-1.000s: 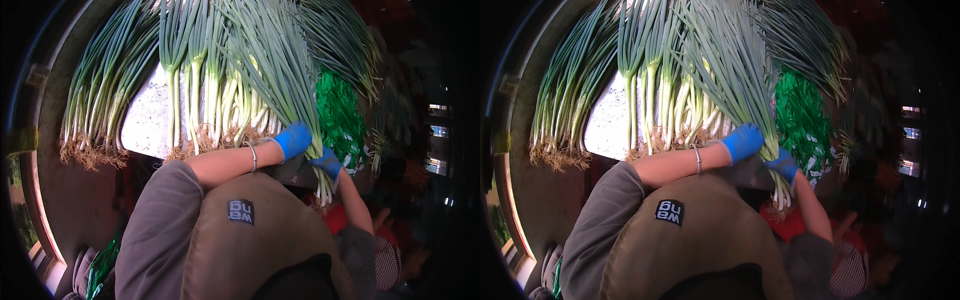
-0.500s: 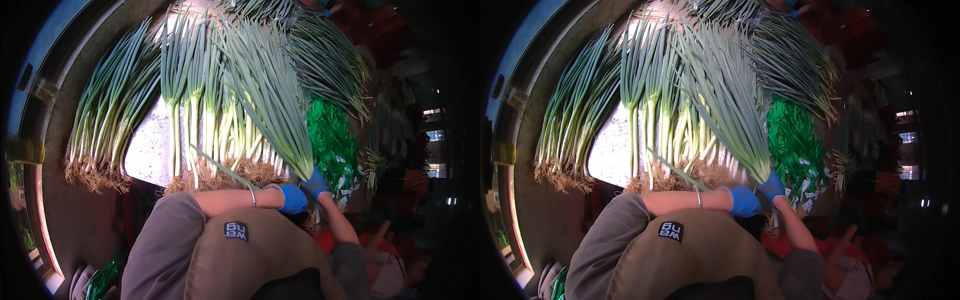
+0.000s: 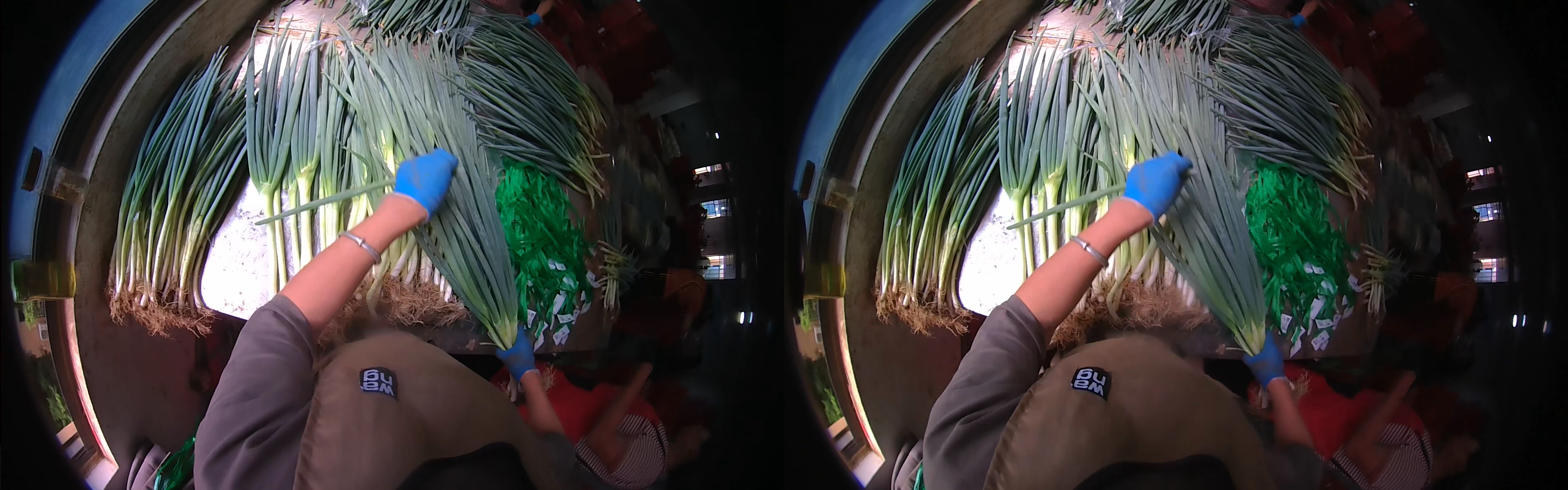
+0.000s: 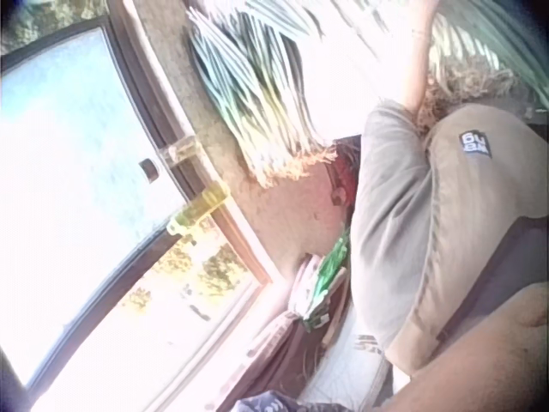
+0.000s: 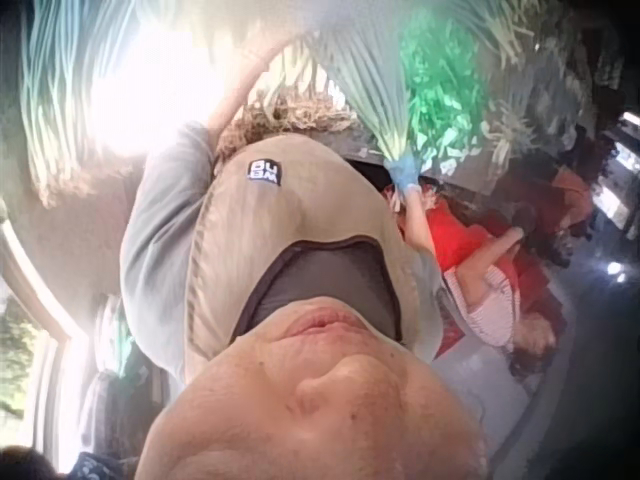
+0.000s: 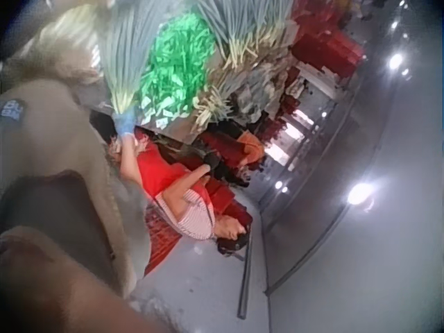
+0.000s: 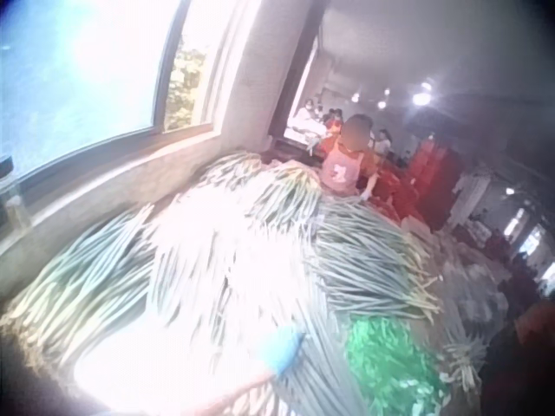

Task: The person gathers and sorts green onions on a large table, handling them in bundles and occasionally placing them into a red plastic crate.

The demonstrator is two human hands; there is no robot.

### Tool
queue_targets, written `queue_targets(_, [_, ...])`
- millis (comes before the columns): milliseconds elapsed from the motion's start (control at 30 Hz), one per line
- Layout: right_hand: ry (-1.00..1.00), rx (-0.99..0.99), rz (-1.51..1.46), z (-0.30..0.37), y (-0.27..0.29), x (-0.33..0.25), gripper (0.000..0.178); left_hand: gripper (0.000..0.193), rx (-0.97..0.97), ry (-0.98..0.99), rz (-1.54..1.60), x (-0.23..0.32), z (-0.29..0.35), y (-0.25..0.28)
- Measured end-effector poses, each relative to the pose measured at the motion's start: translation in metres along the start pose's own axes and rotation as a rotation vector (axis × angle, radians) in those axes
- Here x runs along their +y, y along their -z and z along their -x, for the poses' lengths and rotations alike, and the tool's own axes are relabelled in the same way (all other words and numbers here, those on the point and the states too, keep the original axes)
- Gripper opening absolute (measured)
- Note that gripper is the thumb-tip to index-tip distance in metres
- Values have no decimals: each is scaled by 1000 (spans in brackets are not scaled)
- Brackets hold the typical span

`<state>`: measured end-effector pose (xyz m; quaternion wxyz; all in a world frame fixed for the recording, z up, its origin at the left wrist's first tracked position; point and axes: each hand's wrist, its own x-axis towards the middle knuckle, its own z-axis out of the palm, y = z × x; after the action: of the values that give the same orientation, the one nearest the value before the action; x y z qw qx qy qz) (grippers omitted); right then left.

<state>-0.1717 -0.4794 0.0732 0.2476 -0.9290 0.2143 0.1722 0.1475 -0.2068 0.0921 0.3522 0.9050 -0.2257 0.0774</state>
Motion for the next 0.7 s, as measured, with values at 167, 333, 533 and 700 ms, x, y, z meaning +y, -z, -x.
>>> queue_targets(167, [88, 106, -7, -2, -5, 0, 62, 21, 20, 133, -17, -86, -98, 10])
queue_targets(333, [29, 108, 8, -1, -6, 3, 62, 20, -369, 61, -120, -97, -133, -22])
queue_targets(533, [-77, 63, 11, 0, -3, -9, 60, 18, -554, -215, -156, -87, -132, -28])
queue_targets(700, [-71, 20, -54, -6, 0, -12, 58, 23, -337, -136, -49, -75, -154, -7])
